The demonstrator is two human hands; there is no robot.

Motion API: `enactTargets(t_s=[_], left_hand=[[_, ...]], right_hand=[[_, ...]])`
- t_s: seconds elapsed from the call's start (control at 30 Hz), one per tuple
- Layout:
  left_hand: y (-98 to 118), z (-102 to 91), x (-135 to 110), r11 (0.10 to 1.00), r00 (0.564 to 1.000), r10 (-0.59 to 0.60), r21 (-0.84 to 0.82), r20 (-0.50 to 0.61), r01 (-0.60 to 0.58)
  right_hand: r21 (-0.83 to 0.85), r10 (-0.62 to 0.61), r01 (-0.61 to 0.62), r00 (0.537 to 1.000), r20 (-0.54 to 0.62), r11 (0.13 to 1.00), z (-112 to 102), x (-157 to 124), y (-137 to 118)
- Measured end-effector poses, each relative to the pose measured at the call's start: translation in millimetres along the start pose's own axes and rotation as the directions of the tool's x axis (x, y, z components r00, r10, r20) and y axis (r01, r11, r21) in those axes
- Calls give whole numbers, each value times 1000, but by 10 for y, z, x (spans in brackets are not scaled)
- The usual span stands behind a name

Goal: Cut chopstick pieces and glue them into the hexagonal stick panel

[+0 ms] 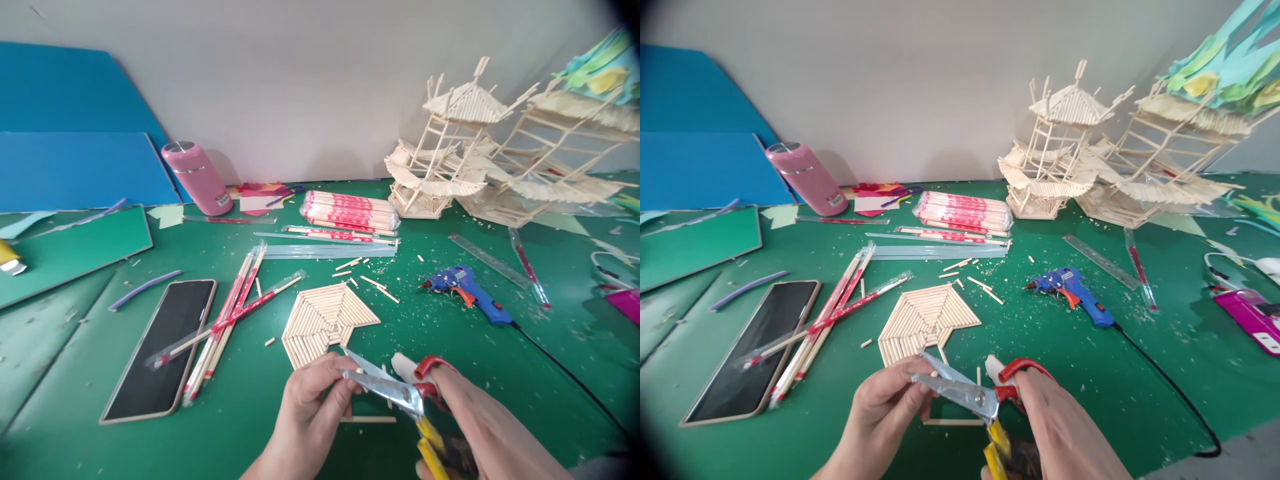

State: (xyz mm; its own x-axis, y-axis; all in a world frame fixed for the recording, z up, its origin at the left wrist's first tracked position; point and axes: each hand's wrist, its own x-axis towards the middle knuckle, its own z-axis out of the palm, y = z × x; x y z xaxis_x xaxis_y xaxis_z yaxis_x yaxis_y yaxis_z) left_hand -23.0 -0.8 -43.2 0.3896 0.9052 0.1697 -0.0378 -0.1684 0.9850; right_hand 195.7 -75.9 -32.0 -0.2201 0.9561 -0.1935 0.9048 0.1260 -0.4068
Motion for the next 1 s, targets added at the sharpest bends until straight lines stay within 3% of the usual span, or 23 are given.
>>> enactTargets(t_s=[0.37, 0.47, 0.6, 0.67, 0.87, 1.0], left_hand=[[-19, -30, -18, 991, 997, 75, 111, 24, -77], [-13, -29, -7, 990, 996, 84, 115, 32, -87], [19, -27, 8, 981, 992, 121, 151, 27, -124], [47, -27, 15, 972, 989, 146, 180, 33, -149], [113, -40, 37, 941, 974, 222, 253, 50, -227], [135, -51, 36, 917, 963, 258, 294, 71, -268]], right_hand=[[-72, -53, 45, 993, -107, 996, -25, 23, -47], [-98, -70, 62, 994, -80, 993, 36, -34, 31], [-193, -158, 130, 978, -137, 972, 122, -86, 129], [-195, -179, 155, 978, -110, 968, 102, -56, 98], [-71, -61, 62, 998, 28, 996, -21, 51, -67], [-66, -86, 84, 996, -18, 994, 14, 12, -42]])
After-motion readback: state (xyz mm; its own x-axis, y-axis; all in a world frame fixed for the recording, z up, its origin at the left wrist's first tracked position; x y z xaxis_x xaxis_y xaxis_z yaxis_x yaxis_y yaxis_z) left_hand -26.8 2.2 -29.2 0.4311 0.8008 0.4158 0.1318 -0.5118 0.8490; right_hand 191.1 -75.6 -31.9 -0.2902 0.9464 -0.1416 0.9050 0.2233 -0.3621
